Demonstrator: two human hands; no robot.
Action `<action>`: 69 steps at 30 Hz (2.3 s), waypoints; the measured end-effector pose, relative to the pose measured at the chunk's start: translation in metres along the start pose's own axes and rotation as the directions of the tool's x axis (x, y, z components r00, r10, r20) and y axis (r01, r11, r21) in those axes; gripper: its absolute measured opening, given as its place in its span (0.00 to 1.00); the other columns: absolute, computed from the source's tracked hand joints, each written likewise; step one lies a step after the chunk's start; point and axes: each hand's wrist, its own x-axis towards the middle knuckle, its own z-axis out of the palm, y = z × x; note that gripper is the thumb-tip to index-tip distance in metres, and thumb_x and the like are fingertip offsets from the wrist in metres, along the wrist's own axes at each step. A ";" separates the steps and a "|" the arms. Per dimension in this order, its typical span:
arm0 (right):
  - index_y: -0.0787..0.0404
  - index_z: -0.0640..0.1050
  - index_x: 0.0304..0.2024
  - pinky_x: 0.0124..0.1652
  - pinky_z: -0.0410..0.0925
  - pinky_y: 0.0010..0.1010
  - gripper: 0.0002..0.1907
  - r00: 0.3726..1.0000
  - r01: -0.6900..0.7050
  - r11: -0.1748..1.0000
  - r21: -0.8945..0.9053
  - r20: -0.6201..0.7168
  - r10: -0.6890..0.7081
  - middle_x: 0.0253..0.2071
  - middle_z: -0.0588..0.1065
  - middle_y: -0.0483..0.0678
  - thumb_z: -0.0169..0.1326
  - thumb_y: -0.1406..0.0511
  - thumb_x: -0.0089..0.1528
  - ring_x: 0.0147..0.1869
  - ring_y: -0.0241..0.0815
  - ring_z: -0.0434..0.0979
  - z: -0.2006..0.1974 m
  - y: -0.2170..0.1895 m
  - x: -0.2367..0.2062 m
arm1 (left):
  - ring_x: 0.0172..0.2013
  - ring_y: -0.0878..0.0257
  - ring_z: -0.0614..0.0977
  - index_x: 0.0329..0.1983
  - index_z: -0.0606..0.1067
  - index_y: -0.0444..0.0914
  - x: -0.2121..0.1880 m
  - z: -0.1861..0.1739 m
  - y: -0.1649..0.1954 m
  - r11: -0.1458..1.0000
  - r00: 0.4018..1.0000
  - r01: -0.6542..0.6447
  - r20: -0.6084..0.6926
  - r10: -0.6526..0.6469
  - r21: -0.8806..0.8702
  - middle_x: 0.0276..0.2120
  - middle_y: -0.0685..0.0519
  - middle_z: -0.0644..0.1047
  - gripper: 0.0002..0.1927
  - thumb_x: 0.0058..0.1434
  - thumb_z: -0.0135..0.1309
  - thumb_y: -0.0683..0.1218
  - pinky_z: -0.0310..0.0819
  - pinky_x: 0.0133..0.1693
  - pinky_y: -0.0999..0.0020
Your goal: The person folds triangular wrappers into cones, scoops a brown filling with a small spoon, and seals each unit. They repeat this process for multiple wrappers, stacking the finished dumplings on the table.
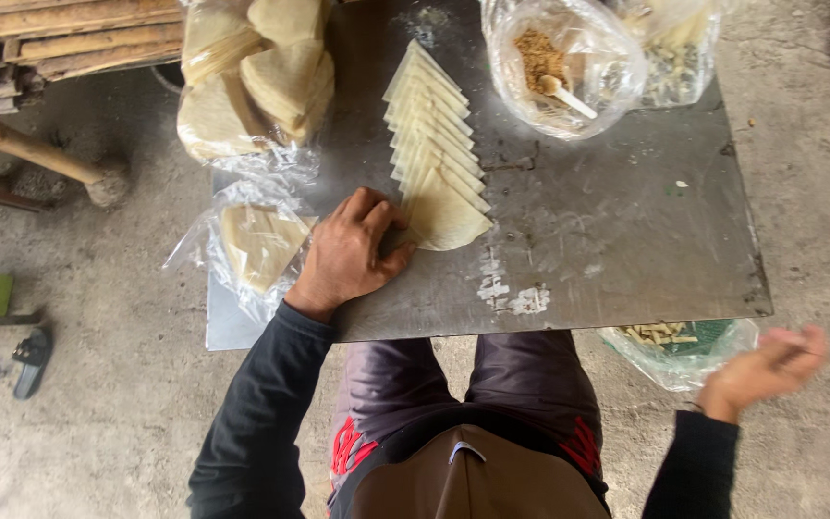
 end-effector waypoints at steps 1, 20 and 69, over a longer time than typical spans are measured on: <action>0.64 0.70 0.61 0.54 0.71 0.33 0.13 0.999 -0.014 0.997 0.076 -0.032 0.016 0.45 0.72 0.46 0.45 0.63 0.79 0.50 0.38 0.73 -0.006 -0.007 0.007 | 0.39 0.49 0.80 0.39 0.76 0.36 -0.001 0.000 -0.001 1.000 1.000 -0.006 0.011 0.006 -0.001 0.40 0.46 0.74 0.14 0.53 0.64 0.47 0.77 0.39 0.57; 0.65 0.76 0.47 0.45 0.68 0.39 0.21 -0.070 0.791 0.426 0.439 0.757 -0.650 0.40 0.75 0.53 0.64 0.58 0.58 0.42 0.48 0.74 0.205 -0.211 -0.116 | 0.34 0.47 0.80 0.40 0.73 0.36 -0.003 0.012 -0.018 0.973 0.991 0.106 -0.054 -0.119 -0.203 0.36 0.46 0.73 0.11 0.64 0.59 0.47 0.75 0.36 0.55; 0.54 0.79 0.40 0.52 0.68 0.48 0.07 0.233 0.968 0.207 -0.140 0.805 -0.546 0.40 0.80 0.47 0.59 0.60 0.69 0.47 0.48 0.79 0.244 -0.155 0.042 | 0.32 0.65 0.86 0.47 0.73 0.35 0.002 0.013 -0.019 0.691 0.892 0.445 0.211 -0.400 -0.570 0.32 0.50 0.83 0.14 0.60 0.62 0.41 0.82 0.36 0.71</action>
